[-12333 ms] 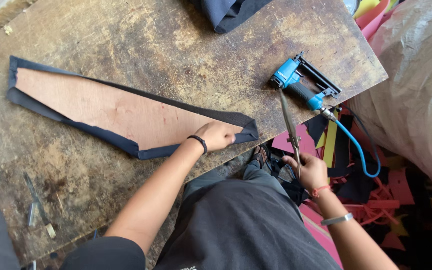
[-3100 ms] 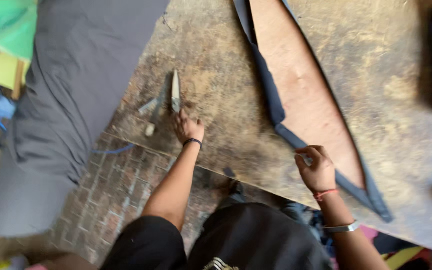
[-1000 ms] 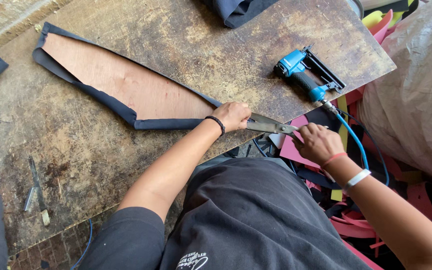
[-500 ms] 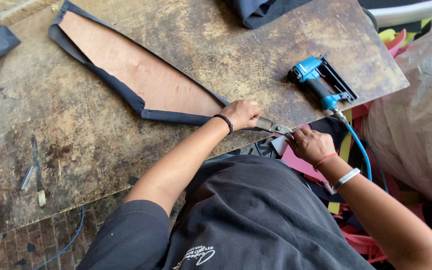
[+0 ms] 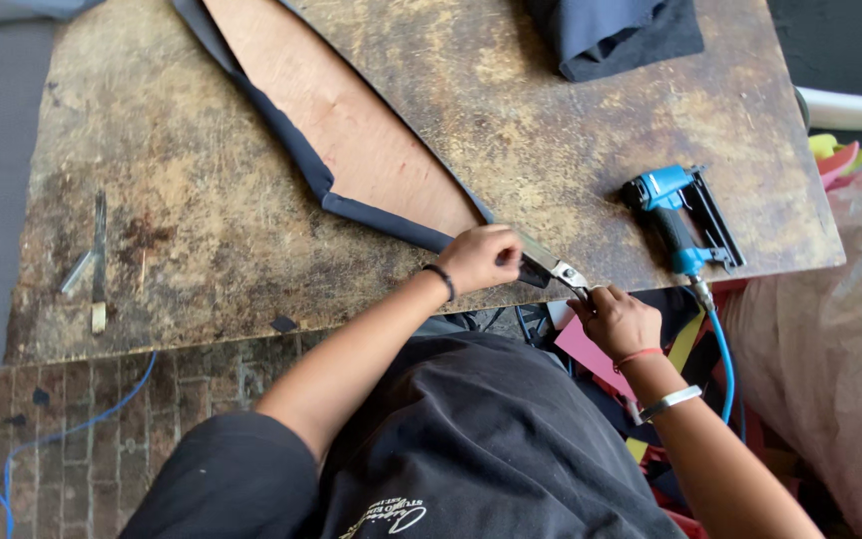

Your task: The person stretches dark fabric around the edges of a shaped wooden board on a workbench and secures it with a pneumatic staple gun, working along one side. They fold the fabric over the board edge, press it taut, and staple it in place, repositioning the board to reach new sections.

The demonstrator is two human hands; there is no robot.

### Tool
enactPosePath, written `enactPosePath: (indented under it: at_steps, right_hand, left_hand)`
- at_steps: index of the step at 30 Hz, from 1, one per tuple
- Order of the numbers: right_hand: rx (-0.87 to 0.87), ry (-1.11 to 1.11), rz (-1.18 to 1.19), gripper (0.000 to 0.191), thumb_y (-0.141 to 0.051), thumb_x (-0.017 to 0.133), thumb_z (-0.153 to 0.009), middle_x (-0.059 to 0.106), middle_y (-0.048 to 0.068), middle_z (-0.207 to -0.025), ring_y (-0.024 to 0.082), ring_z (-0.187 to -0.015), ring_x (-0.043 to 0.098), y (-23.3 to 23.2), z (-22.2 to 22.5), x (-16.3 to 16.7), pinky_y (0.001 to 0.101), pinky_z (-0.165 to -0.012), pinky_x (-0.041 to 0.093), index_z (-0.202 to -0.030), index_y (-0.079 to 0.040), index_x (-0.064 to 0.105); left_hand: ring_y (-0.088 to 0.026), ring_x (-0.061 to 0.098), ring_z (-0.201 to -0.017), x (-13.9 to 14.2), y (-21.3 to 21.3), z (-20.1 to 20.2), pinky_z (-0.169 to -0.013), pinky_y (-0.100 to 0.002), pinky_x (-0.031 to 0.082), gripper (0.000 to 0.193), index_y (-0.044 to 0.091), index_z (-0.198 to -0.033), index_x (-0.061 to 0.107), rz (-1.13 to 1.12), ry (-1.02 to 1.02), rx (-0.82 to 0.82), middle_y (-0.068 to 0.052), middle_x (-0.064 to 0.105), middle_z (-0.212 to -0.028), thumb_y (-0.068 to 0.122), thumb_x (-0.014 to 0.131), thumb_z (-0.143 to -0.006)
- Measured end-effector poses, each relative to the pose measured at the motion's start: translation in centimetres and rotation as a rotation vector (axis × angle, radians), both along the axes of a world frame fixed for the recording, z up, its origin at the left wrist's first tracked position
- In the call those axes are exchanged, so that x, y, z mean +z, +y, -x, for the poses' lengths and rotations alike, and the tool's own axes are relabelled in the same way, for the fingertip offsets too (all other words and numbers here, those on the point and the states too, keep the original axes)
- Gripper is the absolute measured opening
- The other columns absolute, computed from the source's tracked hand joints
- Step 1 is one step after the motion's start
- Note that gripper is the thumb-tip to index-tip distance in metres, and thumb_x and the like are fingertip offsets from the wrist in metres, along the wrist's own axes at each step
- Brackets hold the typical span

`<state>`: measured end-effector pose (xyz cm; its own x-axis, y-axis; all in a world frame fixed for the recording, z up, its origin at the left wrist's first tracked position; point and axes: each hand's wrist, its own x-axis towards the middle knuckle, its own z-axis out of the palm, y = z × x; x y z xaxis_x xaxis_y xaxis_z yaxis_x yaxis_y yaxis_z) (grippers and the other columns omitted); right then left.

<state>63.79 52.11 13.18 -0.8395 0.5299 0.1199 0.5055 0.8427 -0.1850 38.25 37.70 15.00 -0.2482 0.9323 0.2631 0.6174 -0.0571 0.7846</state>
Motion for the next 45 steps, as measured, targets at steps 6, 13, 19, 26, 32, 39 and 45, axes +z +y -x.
enactPosePath:
  at_steps: [6, 13, 19, 26, 32, 39, 45]
  right_hand:
    - [-0.045, 0.094, 0.103, 0.046, -0.055, 0.073, -0.087, 0.069, 0.01, -0.08, 0.037, -0.072, 0.067, -0.9, 6.1, 1.7, 0.048, -0.058, 0.052, -0.074, -0.011, 0.066]
    - [0.207, 0.077, 0.324, 0.048, -0.055, 0.074, -0.084, 0.067, 0.014, -0.072, 0.037, -0.066, 0.066, -7.8, 21.7, 3.7, 0.0477, -0.059, 0.051, -0.077, -0.008, 0.069]
    - [0.321, -0.236, 0.701, 0.05, -0.059, 0.078, -0.077, 0.066, 0.015, -0.064, 0.035, -0.06, 0.064, -21.0, 36.4, 4.6, 0.0456, -0.06, 0.051, -0.08, -0.009, 0.074]
    - [0.479, -0.197, 1.037, 0.037, -0.036, 0.079, -0.079, 0.078, 0.008, -0.087, 0.022, -0.075, 0.075, -32.3, 47.1, 4.6, 0.0354, -0.071, 0.058, -0.108, -0.012, 0.078]
    - [0.103, -0.089, 0.991, 0.035, -0.027, 0.075, -0.087, 0.079, 0.009, -0.111, 0.019, -0.098, 0.077, -28.7, 47.5, 4.1, 0.0314, -0.086, 0.061, -0.116, -0.008, 0.075]
    - [-0.34, -0.057, 0.623, 0.036, -0.036, 0.076, -0.086, 0.073, 0.009, -0.125, 0.023, -0.11, 0.074, -18.4, 41.8, 3.0, 0.0372, -0.095, 0.059, -0.115, -0.015, 0.078]
    - [-0.168, 0.109, 0.044, 0.074, -0.039, 0.081, -0.071, 0.063, 0.023, -0.137, 0.042, -0.121, 0.06, -10.6, 40.7, 1.2, 0.0455, -0.098, 0.048, -0.135, -0.008, 0.063]
  left_hand:
    - [-0.019, 0.063, -0.067, -1.0, -12.9, 7.4, -0.065, -0.037, 0.052, 0.026, 0.014, -0.069, 0.063, 0.509, -0.117, 0.394, -0.006, 0.067, -0.071, 0.031, 0.054, -0.088]
    - [-0.026, 0.074, -0.093, -2.3, -29.2, 15.2, -0.083, -0.04, 0.057, 0.032, 0.008, -0.096, 0.081, 1.195, -0.16, 0.287, -0.015, 0.08, -0.099, 0.033, 0.066, -0.084]
    - [-0.02, 0.075, -0.092, -2.8, -32.1, 19.8, -0.078, -0.036, 0.06, 0.05, 0.006, -0.133, 0.063, 0.348, -1.035, 0.697, -0.008, 0.076, -0.106, 0.039, 0.065, -0.096]
    - [-0.024, 0.074, -0.08, -2.6, -34.1, 27.7, -0.071, -0.042, 0.063, 0.027, 0.002, -0.11, 0.057, 0.0, -1.273, 0.975, -0.01, 0.074, -0.089, 0.024, 0.063, -0.096]
    - [-0.036, 0.073, -0.084, -5.2, -40.1, 35.9, -0.073, -0.05, 0.057, 0.038, 0.007, -0.11, 0.06, 0.717, -0.442, 1.254, -0.017, 0.074, -0.091, 0.036, 0.071, -0.087]
    - [-0.04, 0.07, -0.104, -0.9, -43.0, 38.3, -0.082, -0.05, 0.057, 0.051, 0.012, -0.122, 0.06, 0.996, -0.129, 1.247, -0.019, 0.07, -0.116, 0.037, 0.077, -0.082]
    - [-0.027, 0.072, -0.101, -2.4, -36.6, 36.0, -0.078, -0.034, 0.064, 0.05, 0.008, -0.134, 0.056, 0.651, -0.261, 1.118, -0.016, 0.062, -0.132, 0.017, 0.071, -0.087]
